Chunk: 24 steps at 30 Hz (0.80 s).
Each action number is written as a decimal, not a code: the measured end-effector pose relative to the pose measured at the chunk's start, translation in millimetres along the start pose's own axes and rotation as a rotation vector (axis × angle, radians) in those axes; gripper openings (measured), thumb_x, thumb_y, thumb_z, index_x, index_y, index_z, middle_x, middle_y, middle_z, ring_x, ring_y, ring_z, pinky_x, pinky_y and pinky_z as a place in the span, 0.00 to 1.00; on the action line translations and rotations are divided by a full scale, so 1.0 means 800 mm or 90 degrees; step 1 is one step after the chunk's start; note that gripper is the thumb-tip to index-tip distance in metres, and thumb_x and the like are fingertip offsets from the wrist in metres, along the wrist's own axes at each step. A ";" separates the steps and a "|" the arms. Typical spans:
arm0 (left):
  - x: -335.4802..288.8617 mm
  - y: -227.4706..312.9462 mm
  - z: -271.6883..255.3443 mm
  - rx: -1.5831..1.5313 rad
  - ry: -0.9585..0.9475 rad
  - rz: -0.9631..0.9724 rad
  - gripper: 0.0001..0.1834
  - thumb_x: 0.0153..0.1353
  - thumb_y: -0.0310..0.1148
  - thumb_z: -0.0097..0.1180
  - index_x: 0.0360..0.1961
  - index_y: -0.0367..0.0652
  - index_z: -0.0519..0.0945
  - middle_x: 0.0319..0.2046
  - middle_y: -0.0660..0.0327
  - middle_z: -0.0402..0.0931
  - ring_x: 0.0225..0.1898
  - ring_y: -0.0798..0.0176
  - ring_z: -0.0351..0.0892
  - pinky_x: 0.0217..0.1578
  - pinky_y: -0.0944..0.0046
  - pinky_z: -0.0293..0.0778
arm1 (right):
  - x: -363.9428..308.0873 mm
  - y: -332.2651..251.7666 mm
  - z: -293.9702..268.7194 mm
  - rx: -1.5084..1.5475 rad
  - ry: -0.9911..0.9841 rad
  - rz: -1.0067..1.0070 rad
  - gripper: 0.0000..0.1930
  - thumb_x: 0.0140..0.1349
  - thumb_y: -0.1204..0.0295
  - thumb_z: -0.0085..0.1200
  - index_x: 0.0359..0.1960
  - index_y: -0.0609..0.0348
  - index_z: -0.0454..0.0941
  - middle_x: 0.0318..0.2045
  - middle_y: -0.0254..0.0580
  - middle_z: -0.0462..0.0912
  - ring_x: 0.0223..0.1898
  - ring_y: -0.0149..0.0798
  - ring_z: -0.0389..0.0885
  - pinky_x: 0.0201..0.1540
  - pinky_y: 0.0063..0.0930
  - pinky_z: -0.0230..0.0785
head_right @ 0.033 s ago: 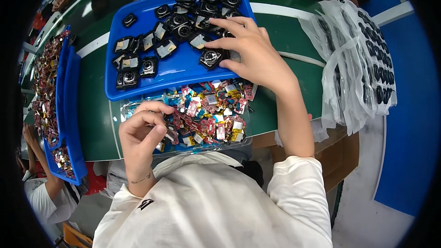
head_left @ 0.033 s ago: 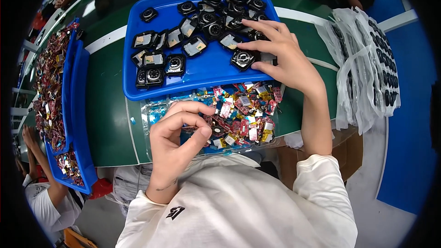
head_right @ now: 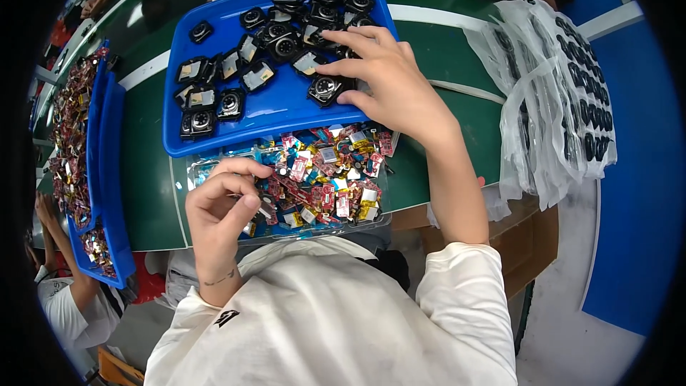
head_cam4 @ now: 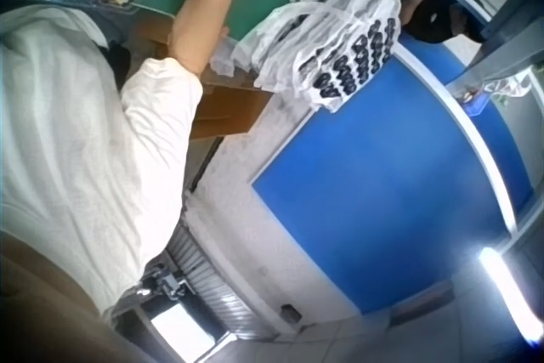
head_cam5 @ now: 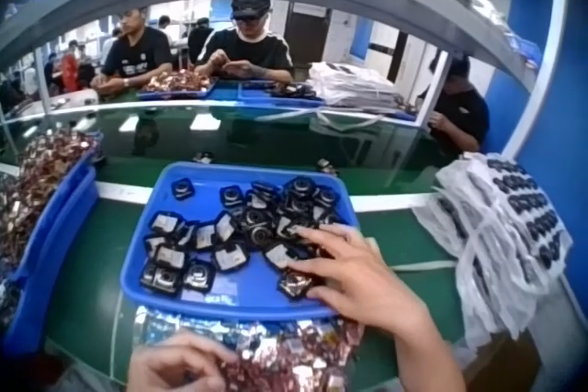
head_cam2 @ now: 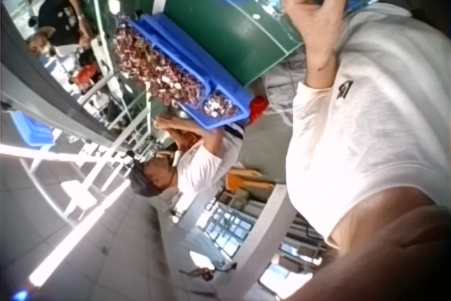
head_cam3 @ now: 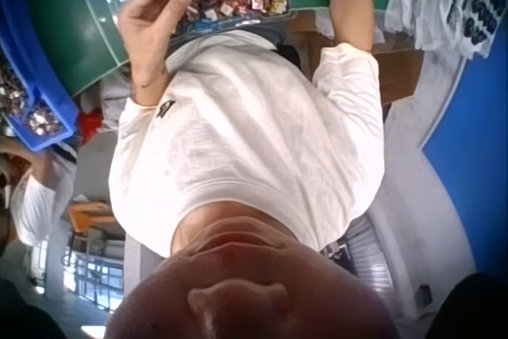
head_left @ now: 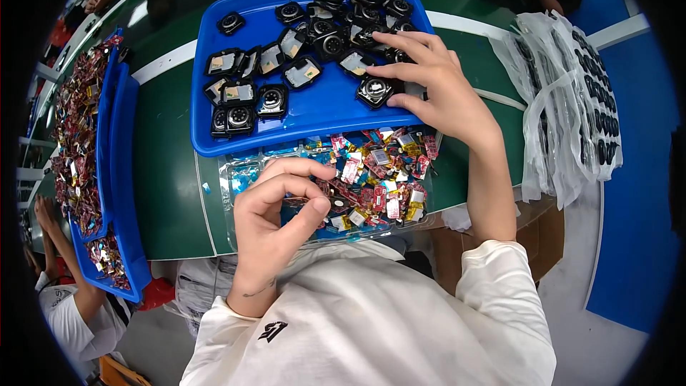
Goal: Manually assemble small electronic components, specifically battery packs with circuit boards and wires.
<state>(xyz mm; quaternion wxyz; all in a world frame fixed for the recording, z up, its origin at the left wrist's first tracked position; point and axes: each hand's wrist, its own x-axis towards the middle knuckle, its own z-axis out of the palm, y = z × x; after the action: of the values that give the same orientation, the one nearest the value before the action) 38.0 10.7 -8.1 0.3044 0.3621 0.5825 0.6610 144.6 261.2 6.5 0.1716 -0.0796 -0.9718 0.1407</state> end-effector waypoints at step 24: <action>0.029 0.003 0.020 0.428 0.187 0.233 0.02 0.46 0.23 0.64 0.24 0.39 0.83 0.47 0.53 0.80 0.45 0.55 0.72 0.48 0.59 0.67 | -0.018 -0.088 0.038 0.982 -0.143 0.218 0.17 0.60 0.83 0.53 0.52 0.71 0.71 0.43 0.48 0.80 0.42 0.32 0.81 0.42 0.23 0.80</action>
<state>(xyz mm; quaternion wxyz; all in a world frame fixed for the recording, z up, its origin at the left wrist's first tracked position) 38.7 38.1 -2.0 -0.0402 0.4408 0.7294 0.5217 139.4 183.9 -4.4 0.0553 -0.0715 -0.5860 0.8053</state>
